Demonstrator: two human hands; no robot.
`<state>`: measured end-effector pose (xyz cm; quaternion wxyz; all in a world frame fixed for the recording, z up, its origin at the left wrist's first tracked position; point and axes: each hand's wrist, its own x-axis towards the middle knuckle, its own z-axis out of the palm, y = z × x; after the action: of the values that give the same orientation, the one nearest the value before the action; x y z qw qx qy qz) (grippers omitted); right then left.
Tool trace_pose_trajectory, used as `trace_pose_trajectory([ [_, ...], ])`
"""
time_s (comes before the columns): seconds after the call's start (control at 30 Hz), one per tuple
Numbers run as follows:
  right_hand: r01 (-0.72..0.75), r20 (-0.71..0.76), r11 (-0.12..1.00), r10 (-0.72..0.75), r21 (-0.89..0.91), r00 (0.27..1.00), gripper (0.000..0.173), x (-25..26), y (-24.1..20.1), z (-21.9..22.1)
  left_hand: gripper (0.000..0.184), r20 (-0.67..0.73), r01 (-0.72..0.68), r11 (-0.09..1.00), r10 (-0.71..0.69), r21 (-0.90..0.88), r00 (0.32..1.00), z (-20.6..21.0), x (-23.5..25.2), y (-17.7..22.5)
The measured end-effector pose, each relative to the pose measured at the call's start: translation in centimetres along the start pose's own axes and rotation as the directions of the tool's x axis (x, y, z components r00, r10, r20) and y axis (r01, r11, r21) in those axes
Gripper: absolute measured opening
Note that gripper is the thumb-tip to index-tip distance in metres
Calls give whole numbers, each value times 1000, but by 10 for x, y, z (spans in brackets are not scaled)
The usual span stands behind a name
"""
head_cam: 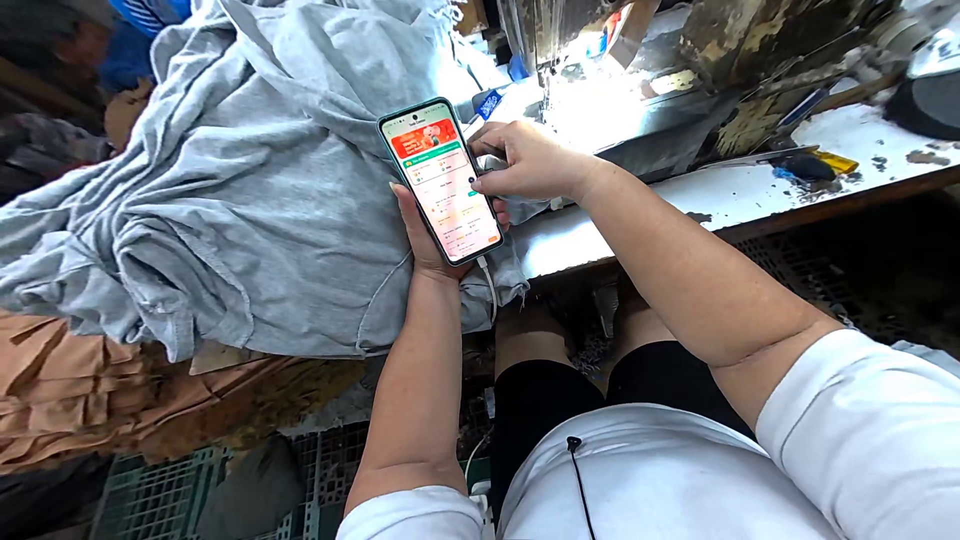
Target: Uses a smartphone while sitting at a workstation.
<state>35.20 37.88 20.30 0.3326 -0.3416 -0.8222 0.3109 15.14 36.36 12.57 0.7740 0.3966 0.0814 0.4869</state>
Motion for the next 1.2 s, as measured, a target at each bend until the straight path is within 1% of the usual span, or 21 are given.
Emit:
trace_pose_trajectory([
  [0.07,70,32,997,-69,-27,997,38,0,5,0,87,-9,-73,997,73,22,997,-1,0,1],
  [0.13,84,103,986,-70,-141,992,52,-2,-1,0,79,-38,-179,981,182,71,983,-1,-1,1],
  [0.17,87,141,972,-57,-220,988,58,-2,-4,1,76,-59,-209,974,214,85,975,0,-1,2],
  [0.23,87,185,929,-21,-358,982,71,-3,-9,3,72,-81,-231,968,239,94,968,2,-1,2],
  [0.27,79,198,915,1,-396,980,77,-3,-11,4,71,-82,-235,967,243,95,967,3,-1,1],
  [0.3,73,210,905,18,-419,978,81,-4,-13,5,72,-83,-239,967,246,93,966,4,-1,1],
  [0.37,66,211,901,29,-428,977,83,-5,-16,7,72,-82,-244,967,250,80,965,4,-2,1],
  [0.6,55,176,894,27,-445,984,77,-5,-15,12,71,-73,-247,966,253,72,965,2,-1,1],
  [0.7,60,172,902,16,-427,985,70,-3,-12,8,70,-64,-247,966,252,73,966,2,-1,1],
  [0.9,72,124,966,-42,-247,991,48,1,-6,2,68,-49,-231,970,235,71,971,4,-1,2],
  [0.97,65,109,978,-44,-198,993,43,1,-5,0,72,-10,-200,979,201,46,980,2,-1,2],
  [1.03,46,92,987,-32,-157,995,38,1,-3,-1,79,15,-141,990,140,21,990,1,0,2],
  [1.2,-8,71,998,12,-58,997,29,1,-4,-1,90,8,-56,998,56,10,998,-3,1,2],
])
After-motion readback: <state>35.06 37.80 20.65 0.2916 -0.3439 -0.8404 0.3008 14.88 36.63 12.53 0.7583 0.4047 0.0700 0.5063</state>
